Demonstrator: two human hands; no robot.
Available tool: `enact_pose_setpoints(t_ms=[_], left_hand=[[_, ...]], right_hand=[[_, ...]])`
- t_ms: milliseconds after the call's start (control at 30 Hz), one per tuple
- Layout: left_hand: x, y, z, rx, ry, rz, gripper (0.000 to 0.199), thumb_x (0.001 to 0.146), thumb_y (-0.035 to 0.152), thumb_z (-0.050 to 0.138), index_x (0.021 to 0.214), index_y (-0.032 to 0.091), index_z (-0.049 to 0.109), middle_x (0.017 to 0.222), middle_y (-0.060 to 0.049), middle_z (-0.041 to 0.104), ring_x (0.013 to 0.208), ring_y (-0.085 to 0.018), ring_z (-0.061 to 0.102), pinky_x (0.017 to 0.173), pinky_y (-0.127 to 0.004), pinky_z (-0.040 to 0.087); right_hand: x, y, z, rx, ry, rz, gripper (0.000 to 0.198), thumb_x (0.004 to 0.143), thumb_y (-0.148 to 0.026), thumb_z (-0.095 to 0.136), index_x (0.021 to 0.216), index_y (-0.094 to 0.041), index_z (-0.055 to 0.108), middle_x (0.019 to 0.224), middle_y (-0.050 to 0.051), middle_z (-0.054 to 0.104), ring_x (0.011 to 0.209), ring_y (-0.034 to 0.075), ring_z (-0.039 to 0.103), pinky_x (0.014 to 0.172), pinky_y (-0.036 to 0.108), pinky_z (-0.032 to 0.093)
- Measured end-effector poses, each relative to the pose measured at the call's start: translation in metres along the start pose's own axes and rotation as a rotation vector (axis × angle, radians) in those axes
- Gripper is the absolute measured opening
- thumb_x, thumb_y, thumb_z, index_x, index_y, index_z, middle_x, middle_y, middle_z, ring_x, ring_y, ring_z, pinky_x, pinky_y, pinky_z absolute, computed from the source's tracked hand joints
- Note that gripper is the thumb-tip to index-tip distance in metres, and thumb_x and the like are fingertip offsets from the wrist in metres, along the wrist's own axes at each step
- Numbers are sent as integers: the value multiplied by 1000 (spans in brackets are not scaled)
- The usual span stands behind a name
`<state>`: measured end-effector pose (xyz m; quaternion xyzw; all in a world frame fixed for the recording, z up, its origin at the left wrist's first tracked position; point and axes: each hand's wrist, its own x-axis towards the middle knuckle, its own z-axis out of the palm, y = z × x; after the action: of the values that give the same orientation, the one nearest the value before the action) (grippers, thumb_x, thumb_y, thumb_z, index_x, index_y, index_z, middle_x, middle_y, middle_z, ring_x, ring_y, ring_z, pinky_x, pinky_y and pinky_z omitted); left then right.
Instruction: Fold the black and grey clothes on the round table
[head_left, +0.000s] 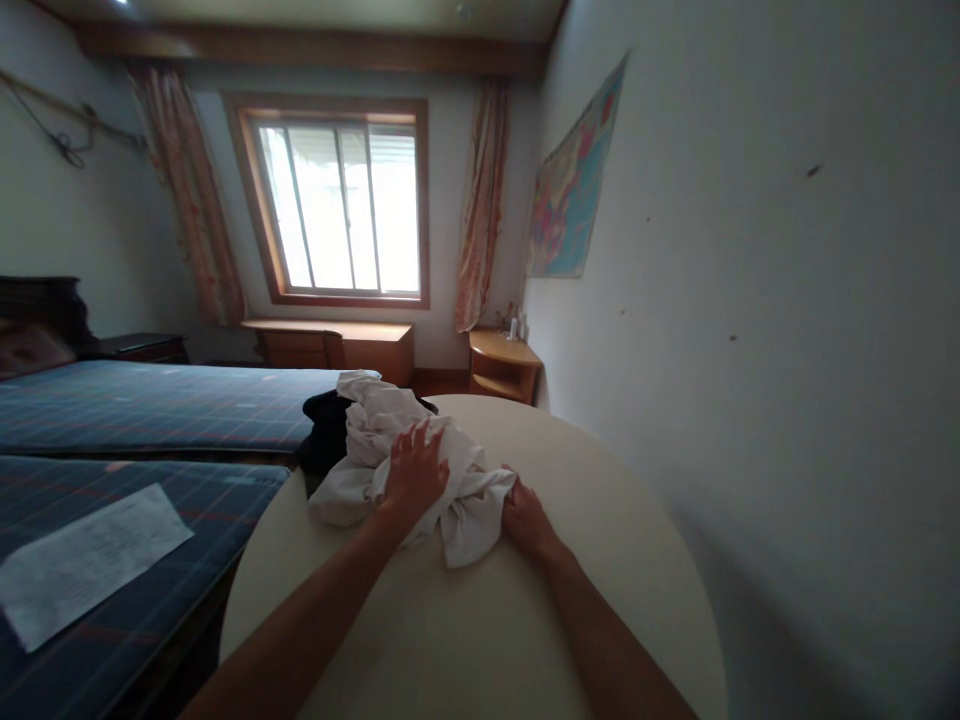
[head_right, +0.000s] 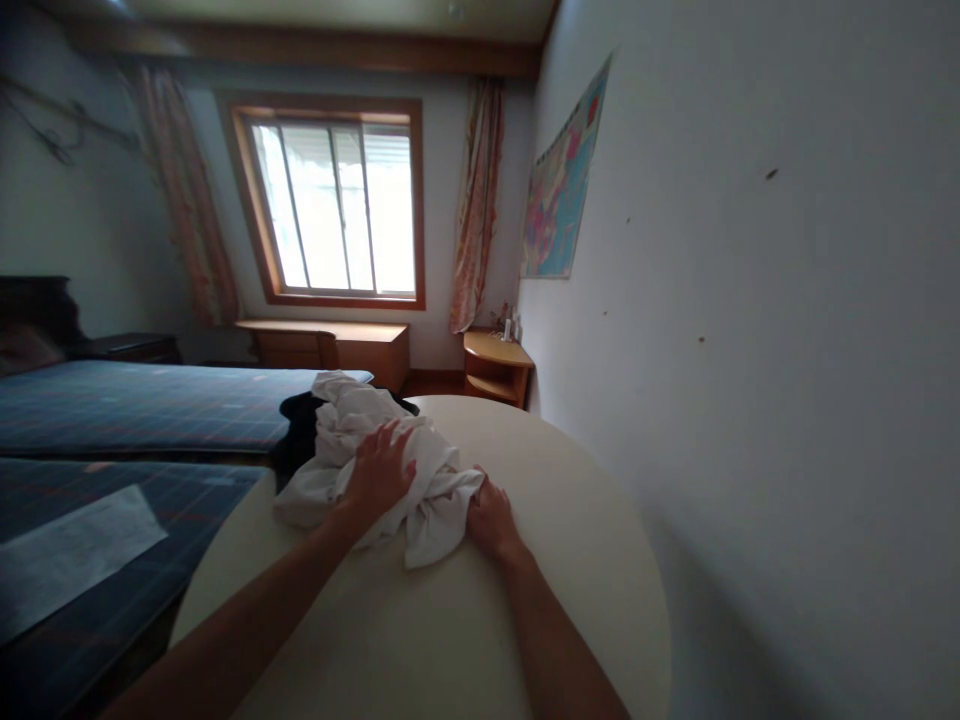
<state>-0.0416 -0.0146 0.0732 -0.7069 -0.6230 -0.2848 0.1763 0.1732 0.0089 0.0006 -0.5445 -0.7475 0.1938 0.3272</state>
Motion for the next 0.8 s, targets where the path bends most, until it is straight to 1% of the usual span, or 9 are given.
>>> enact_pose_setpoints(t_ms=[67,167,300,400,500,600,700,733,800], left_hand=[[-4,-5,0,57,-85,-109,55,85,27,59,138,17,49,144,-18,48,125,-36,50,102,-50,41],[-10,-5,-1,30,-226,-144,45,89,26,53,133,17,53,123,-15,63,109,-30,61,90,-41,48],[-16,10,-5,-207,-294,-21,30,89,21,51,116,20,62,111,-9,70,102,-23,66,88,-31,47],[-18,22,-10,-396,-395,80,23,89,21,49,104,20,67,102,-8,73,94,-22,68,85,-29,48],[-16,22,-11,-461,-453,82,25,90,19,45,98,20,70,95,-8,74,91,-21,68,85,-29,48],[-8,6,-10,-294,-336,-8,38,86,17,54,122,21,63,126,-12,65,115,-26,60,95,-35,45],[3,-16,-7,-81,-330,-129,67,79,23,67,143,26,46,151,-17,41,132,-38,44,100,-45,42],[7,-23,-5,-56,-360,-155,72,77,25,70,144,25,45,150,-19,41,131,-41,45,98,-48,43],[13,-35,-1,-66,-424,-162,64,75,27,72,137,24,53,136,-20,56,119,-40,56,92,-47,46]], right_hand=[[3,1,1,55,39,8,55,94,-29,38,148,-21,38,136,10,60,127,24,54,109,41,37],[5,-3,0,89,112,-82,57,93,-29,34,149,-20,37,146,10,50,135,23,46,114,42,32],[-4,-21,1,-35,75,-322,70,86,-44,54,151,-23,34,158,10,33,147,29,24,119,52,18],[-12,-35,10,-132,-37,-327,88,71,-46,73,149,-25,37,163,11,19,150,35,10,117,59,15],[-15,-43,18,-138,-106,-249,72,70,-31,73,137,-22,50,160,14,26,148,36,18,114,56,26],[-16,-47,19,-94,-97,-255,39,72,-14,63,110,-20,64,152,13,41,140,31,37,110,46,36],[-17,-49,17,-40,-78,-270,30,69,-6,58,96,-19,64,154,12,38,134,28,45,109,40,38],[-17,-49,16,-19,-72,-263,31,69,-6,58,97,-19,64,156,12,35,133,28,46,108,40,39],[-17,-48,16,21,-55,-255,38,73,-9,58,109,-19,61,158,14,30,133,28,47,107,41,40]])
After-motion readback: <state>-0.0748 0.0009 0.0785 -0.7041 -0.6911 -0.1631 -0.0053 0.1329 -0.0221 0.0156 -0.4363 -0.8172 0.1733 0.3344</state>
